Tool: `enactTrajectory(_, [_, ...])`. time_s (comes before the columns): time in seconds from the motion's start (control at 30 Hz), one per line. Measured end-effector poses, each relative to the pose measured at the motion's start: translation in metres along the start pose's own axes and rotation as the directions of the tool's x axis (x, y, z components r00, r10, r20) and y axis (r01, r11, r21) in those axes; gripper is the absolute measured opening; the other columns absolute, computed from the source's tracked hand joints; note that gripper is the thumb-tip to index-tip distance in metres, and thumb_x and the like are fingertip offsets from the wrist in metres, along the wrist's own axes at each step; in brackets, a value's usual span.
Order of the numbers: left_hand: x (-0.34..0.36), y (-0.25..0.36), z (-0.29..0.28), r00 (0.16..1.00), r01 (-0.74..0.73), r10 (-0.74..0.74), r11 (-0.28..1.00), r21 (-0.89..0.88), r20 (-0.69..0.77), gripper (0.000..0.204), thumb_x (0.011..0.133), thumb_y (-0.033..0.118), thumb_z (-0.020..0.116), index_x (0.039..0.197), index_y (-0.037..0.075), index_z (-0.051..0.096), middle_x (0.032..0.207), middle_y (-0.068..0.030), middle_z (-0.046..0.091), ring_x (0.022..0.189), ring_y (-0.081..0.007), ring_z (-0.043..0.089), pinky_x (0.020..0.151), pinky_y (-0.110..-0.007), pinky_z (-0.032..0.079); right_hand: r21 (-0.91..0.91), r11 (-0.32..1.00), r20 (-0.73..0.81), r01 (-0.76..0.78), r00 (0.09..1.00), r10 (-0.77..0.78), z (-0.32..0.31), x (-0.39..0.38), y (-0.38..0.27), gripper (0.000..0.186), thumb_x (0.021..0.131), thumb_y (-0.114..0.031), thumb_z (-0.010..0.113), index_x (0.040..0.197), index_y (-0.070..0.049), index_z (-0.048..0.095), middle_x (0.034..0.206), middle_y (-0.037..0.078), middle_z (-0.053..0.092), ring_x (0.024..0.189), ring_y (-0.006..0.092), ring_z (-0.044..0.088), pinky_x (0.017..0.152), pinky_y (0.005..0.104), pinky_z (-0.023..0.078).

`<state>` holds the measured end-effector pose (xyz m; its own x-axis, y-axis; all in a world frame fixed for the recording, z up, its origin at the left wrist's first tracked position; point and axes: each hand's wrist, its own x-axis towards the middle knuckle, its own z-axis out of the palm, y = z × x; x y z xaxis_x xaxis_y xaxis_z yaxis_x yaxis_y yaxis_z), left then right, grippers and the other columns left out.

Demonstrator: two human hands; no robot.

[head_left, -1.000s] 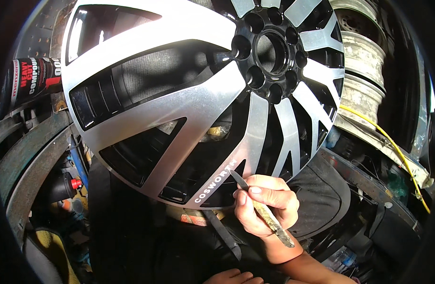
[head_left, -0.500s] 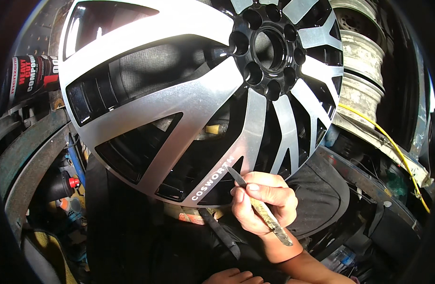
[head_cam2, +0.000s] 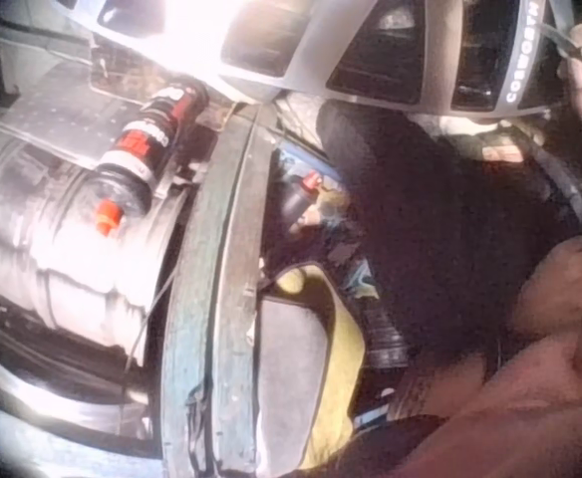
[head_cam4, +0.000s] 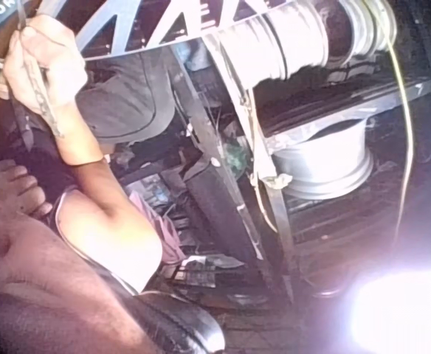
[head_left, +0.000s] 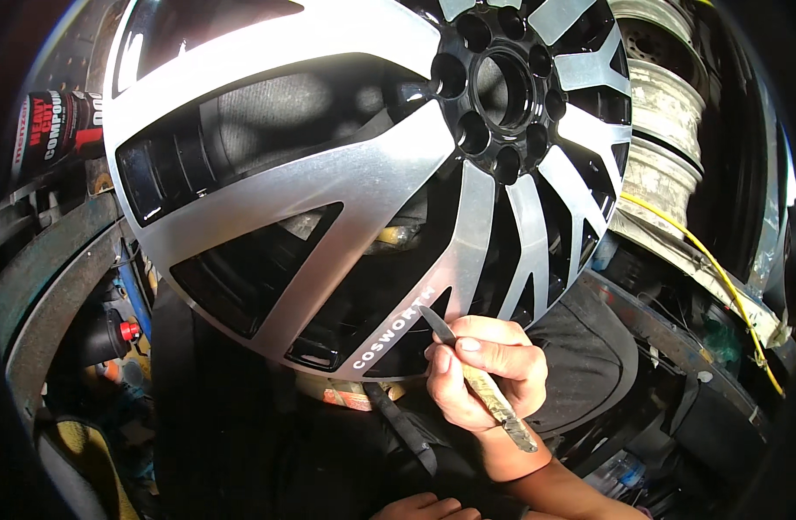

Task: The person cleans a small area on the spoke of a car wheel using a cloth and then applies a liquid substance from a small bottle to the same area.

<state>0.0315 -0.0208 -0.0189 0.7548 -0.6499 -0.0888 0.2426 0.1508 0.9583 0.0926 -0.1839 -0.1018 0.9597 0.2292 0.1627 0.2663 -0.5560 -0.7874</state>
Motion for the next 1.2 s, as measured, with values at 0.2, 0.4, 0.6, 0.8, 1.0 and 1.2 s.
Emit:
enactTrajectory(0.2, [-0.0015,0.0034,0.0,1.0,-0.012,0.012,1.0,0.003,0.003,0.02,0.082,0.024,0.065,0.073,0.011,0.053,0.069,-0.0034,0.051,0.066,-0.0211,0.053,0.061,-0.034,0.044,0.004,1.0,-0.003,-0.014,1.0,0.014,-0.0029,0.0004,-0.0051,0.026,0.08,0.008,0.067,0.098,0.001,0.048,0.092,0.017,0.06,0.067,0.0164,0.066,0.056,0.0244,0.057])
enactTrajectory(0.4, [-0.0016,0.0013,0.0026,1.0,0.01,-0.01,1.0,0.005,0.025,0.02,0.081,0.025,0.065,0.073,0.012,0.053,0.069,-0.0035,0.051,0.067,-0.0217,0.053,0.062,-0.035,0.044,-0.006,1.0,-0.001,-0.016,1.0,0.016,-0.0021,0.0,-0.0031,0.026,0.08,0.008,0.067,0.098,0.002,0.048,0.091,0.018,0.06,0.067,0.0161,0.066,0.056,0.0239,0.057])
enactTrajectory(0.6, [-0.0018,0.0013,0.0015,0.999,0.01,-0.01,1.0,0.015,0.036,0.02,0.081,0.025,0.065,0.072,0.012,0.053,0.069,-0.0036,0.05,0.068,-0.0219,0.052,0.062,-0.035,0.044,0.02,0.999,-0.072,-0.027,0.997,0.028,0.0019,-0.0026,-0.0017,0.027,0.076,0.006,0.071,0.095,0.001,0.053,0.088,0.017,0.064,0.066,0.0168,0.067,0.056,0.0242,0.056])
enactTrajectory(0.8, [-0.0001,0.0024,0.0025,0.999,0.025,-0.025,1.0,0.009,0.029,0.021,0.08,0.025,0.066,0.072,0.011,0.053,0.07,-0.0039,0.05,0.068,-0.0218,0.053,0.063,-0.035,0.044,0.04,0.999,-0.072,-0.014,0.997,0.016,0.0003,-0.0011,-0.0008,0.028,0.076,0.006,0.072,0.095,0.001,0.054,0.089,0.017,0.065,0.066,0.0172,0.067,0.056,0.0247,0.056])
enactTrajectory(1.0, [0.0,0.0029,0.0038,1.0,0.025,-0.025,1.0,0.008,0.007,0.02,0.08,0.024,0.066,0.071,0.01,0.054,0.069,-0.004,0.05,0.068,-0.0219,0.053,0.063,-0.035,0.045,0.04,0.999,-0.079,-0.015,0.997,0.018,0.0021,-0.001,-0.0021,0.028,0.075,0.007,0.072,0.096,0.001,0.054,0.089,0.017,0.065,0.067,0.0179,0.067,0.057,0.0253,0.057])
enactTrajectory(1.2, [0.0017,0.0059,-0.0014,0.996,0.074,-0.074,0.997,0.006,0.046,0.021,0.081,0.023,0.066,0.07,0.011,0.053,0.068,-0.0042,0.051,0.067,-0.0219,0.053,0.063,-0.035,0.045,0.045,0.998,-0.124,-0.038,0.991,0.043,0.004,-0.0008,-0.0027,0.029,0.072,0.004,0.077,0.092,-0.001,0.057,0.084,0.016,0.068,0.067,0.0189,0.068,0.057,0.0255,0.056])
